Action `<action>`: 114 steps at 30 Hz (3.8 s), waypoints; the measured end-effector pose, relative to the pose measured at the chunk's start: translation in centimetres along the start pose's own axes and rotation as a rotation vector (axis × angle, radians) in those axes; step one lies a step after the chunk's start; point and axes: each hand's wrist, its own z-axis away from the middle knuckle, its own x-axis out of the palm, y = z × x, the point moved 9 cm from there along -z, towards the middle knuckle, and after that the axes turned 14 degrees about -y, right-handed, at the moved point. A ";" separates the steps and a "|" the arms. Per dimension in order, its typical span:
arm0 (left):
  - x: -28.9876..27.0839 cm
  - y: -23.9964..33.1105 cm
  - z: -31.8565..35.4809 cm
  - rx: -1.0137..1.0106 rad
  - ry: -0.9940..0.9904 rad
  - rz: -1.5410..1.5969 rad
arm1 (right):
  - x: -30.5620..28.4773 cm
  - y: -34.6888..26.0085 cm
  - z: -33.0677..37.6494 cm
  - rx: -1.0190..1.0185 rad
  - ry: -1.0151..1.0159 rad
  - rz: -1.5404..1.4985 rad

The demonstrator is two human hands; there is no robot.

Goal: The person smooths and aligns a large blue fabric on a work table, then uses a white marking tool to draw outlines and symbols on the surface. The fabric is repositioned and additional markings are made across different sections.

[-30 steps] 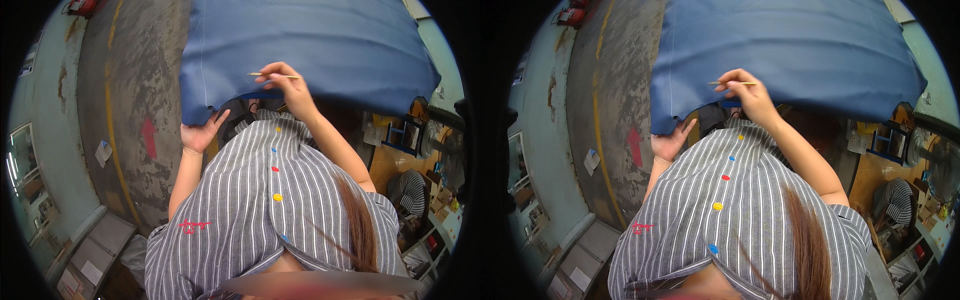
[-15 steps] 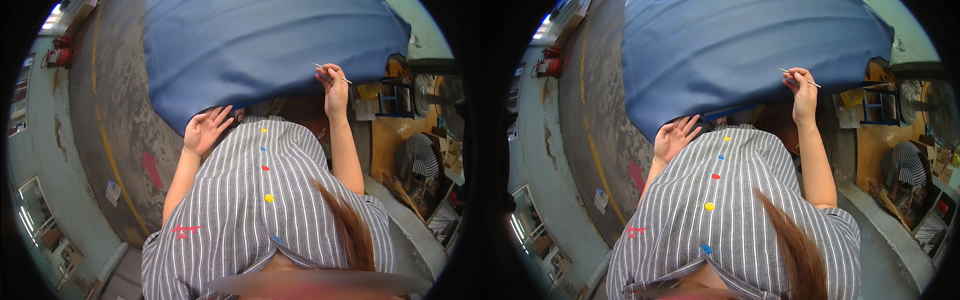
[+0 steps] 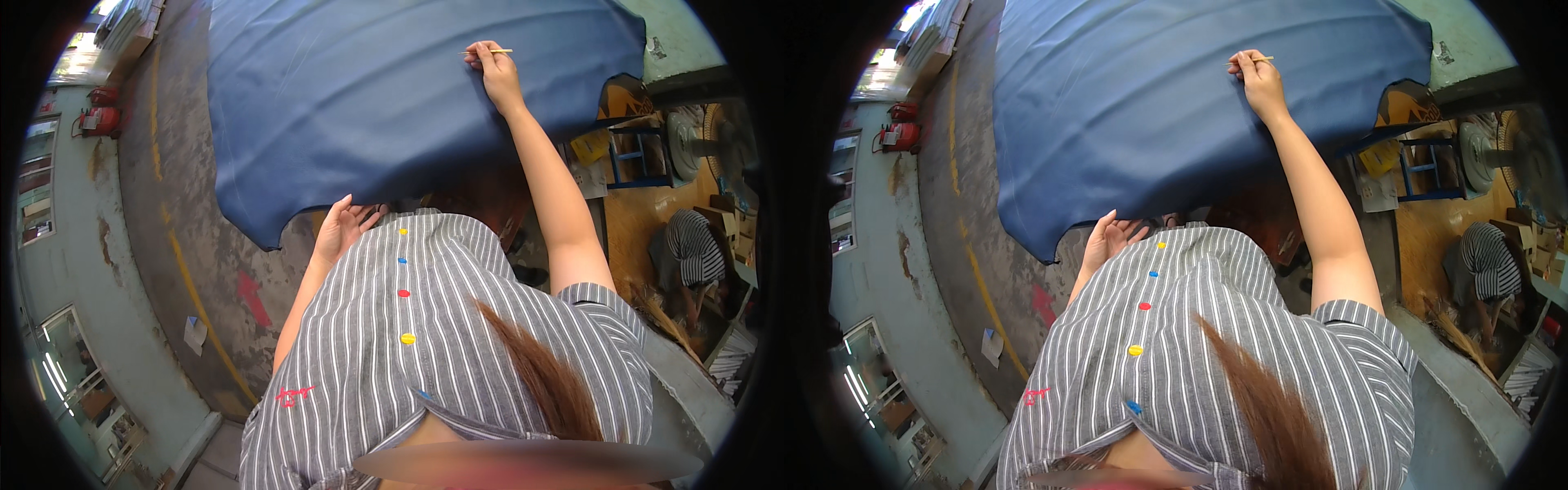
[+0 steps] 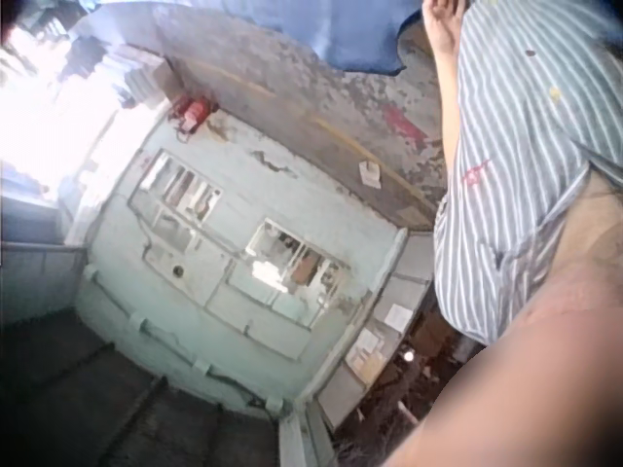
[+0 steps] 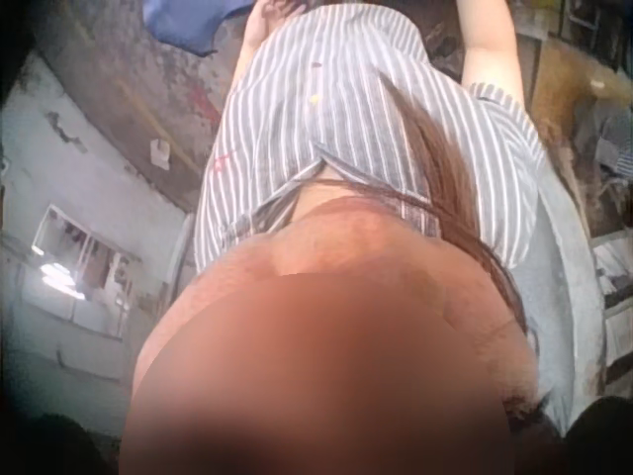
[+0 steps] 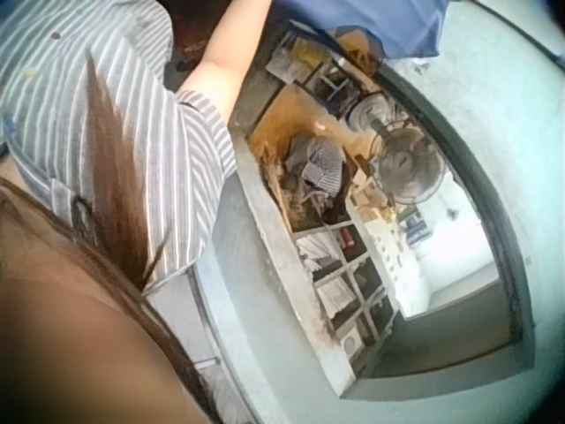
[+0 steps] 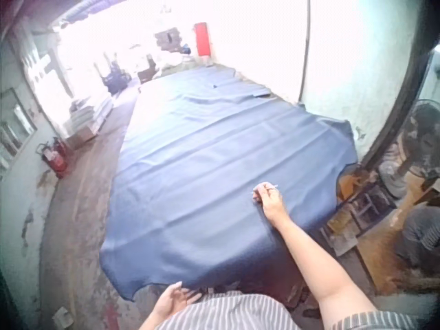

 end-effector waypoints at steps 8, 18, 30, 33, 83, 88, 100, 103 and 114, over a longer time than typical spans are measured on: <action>0.2 -1.0 0.9 0.065 0.071 -0.030 | 0.6 0.1 -3.1 -0.075 0.041 0.312; -1.2 -0.8 0.6 0.050 0.080 0.016 | 2.0 -2.1 2.7 0.001 -0.080 0.316; -1.2 -0.6 0.4 0.015 0.140 -0.036 | 3.0 -3.7 9.3 -0.026 -0.156 0.296; -2.3 -1.1 1.0 -0.035 0.227 -0.152 | 3.1 -3.0 9.6 0.045 -0.169 0.269; 22.9 -17.0 -13.9 -0.060 -1.683 -1.471 | -2.5 -3.7 8.8 0.199 0.506 0.556; 21.6 -19.9 -12.1 -0.404 -1.958 -1.769 | -2.9 -3.7 2.0 0.045 0.364 0.201; 18.4 -25.9 -8.5 0.493 -1.553 -1.560 | 3.3 0.1 -15.3 0.084 -0.151 -0.021; 17.5 -29.6 -7.6 0.345 -1.672 -1.719 | 3.8 -0.4 -14.8 0.031 -0.144 0.073; 19.1 -28.0 -8.8 -0.036 -1.847 -1.665 | 3.2 -1.0 -13.6 0.071 -0.084 0.174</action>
